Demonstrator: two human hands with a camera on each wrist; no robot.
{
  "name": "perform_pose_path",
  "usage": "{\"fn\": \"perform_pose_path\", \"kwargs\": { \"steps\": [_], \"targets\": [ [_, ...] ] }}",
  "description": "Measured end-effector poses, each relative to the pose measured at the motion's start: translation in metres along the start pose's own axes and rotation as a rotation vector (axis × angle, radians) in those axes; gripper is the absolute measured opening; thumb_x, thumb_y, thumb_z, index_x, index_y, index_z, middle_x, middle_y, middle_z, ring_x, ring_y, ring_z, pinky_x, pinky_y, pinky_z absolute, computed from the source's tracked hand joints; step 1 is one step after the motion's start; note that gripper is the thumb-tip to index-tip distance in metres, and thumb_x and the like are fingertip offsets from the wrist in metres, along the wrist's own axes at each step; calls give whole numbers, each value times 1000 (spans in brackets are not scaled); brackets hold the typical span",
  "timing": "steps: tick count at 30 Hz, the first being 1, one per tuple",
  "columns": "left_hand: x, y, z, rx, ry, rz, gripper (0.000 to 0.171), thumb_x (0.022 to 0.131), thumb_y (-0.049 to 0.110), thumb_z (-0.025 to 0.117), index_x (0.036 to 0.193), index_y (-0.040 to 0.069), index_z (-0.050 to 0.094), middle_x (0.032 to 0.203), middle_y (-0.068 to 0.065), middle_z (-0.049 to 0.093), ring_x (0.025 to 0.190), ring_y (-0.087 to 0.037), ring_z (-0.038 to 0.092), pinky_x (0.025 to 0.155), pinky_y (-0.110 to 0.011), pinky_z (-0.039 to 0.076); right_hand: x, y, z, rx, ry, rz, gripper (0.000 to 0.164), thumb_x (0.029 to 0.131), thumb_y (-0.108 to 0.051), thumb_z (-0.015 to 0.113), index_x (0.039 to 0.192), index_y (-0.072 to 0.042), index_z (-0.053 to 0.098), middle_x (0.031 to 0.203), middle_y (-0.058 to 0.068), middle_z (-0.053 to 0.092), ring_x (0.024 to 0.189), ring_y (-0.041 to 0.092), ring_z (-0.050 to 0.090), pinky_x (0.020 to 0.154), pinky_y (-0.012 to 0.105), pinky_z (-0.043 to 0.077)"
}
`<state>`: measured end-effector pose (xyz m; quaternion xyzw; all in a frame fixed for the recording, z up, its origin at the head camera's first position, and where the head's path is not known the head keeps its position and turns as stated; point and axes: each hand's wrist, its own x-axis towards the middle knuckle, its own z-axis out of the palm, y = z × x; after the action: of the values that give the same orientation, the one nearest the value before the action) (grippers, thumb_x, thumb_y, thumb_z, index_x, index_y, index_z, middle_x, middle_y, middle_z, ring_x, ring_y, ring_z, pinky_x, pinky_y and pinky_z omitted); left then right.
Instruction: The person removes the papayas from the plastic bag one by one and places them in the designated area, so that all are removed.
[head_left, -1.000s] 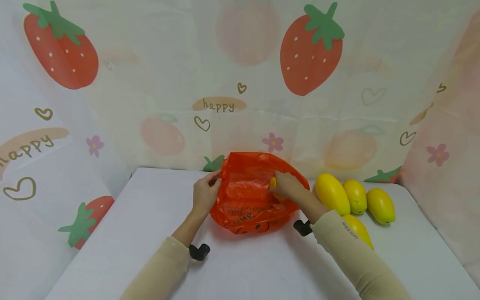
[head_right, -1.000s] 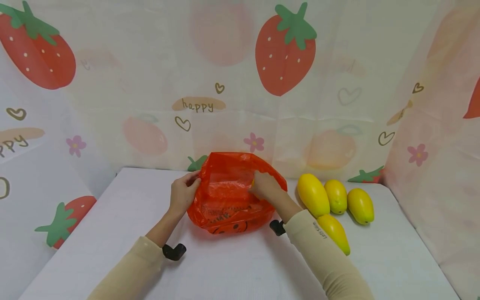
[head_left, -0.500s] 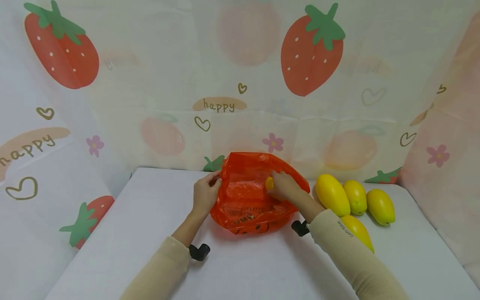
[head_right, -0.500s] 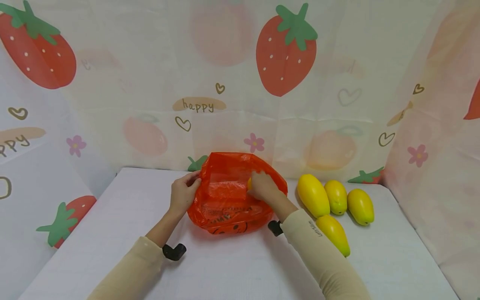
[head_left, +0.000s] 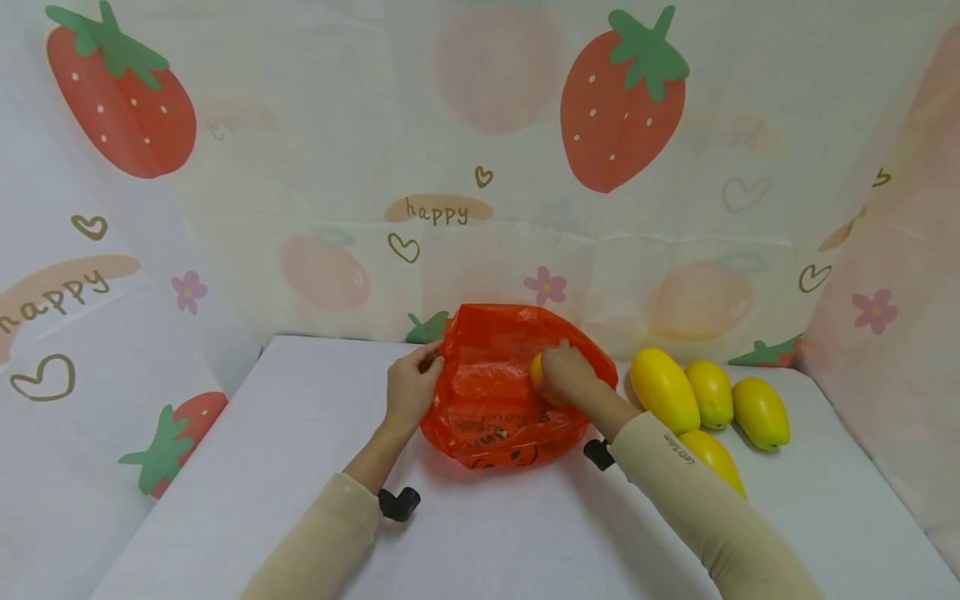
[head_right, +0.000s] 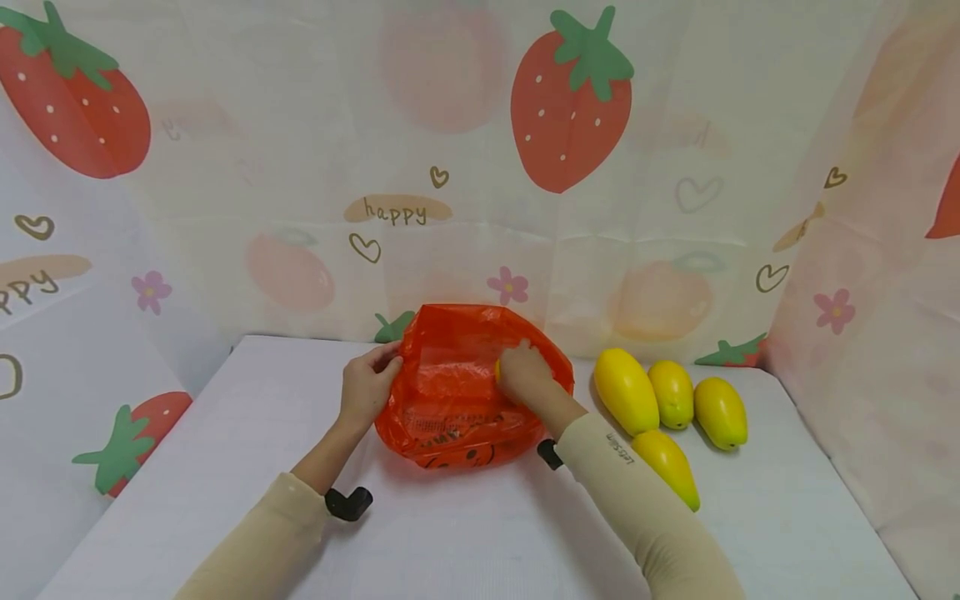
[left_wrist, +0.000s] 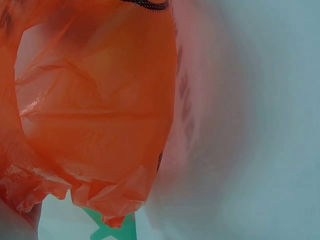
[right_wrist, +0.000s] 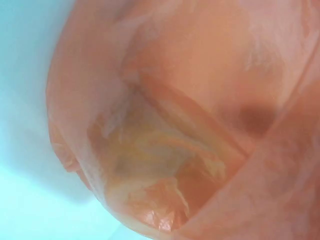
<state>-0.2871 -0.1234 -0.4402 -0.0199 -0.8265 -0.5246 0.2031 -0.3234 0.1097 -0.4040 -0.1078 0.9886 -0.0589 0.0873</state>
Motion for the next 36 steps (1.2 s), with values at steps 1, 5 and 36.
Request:
{"fn": "perform_pose_path", "kwargs": {
  "steps": [1,5,36],
  "targets": [
    [0,0,0,0,-1,0,29,94,10,60,121,1,67,106,-18,73,94,-29,69,87,-42,59,0,0,1,6,-5,4,39,93,-17,60,125,5,54,128,26,56,111,37,56,104,47,48],
    [0,0,0,-1,-5,1,29,94,10,60,121,1,67,106,-18,73,94,-29,69,87,-42,59,-2,-2,3,64,-45,28,47,96,-19,58,135,3,44,121,21,59,109,35,56,106,49,46],
    [2,-2,-1,-7,-2,3,30,94,10,60,121,1,68,106,-17,73,92,-28,69,86,-42,59,5,8,8,249,-122,24,72,81,-24,78,139,-3,41,119,16,58,104,31,53,103,48,47]
  ]
}}
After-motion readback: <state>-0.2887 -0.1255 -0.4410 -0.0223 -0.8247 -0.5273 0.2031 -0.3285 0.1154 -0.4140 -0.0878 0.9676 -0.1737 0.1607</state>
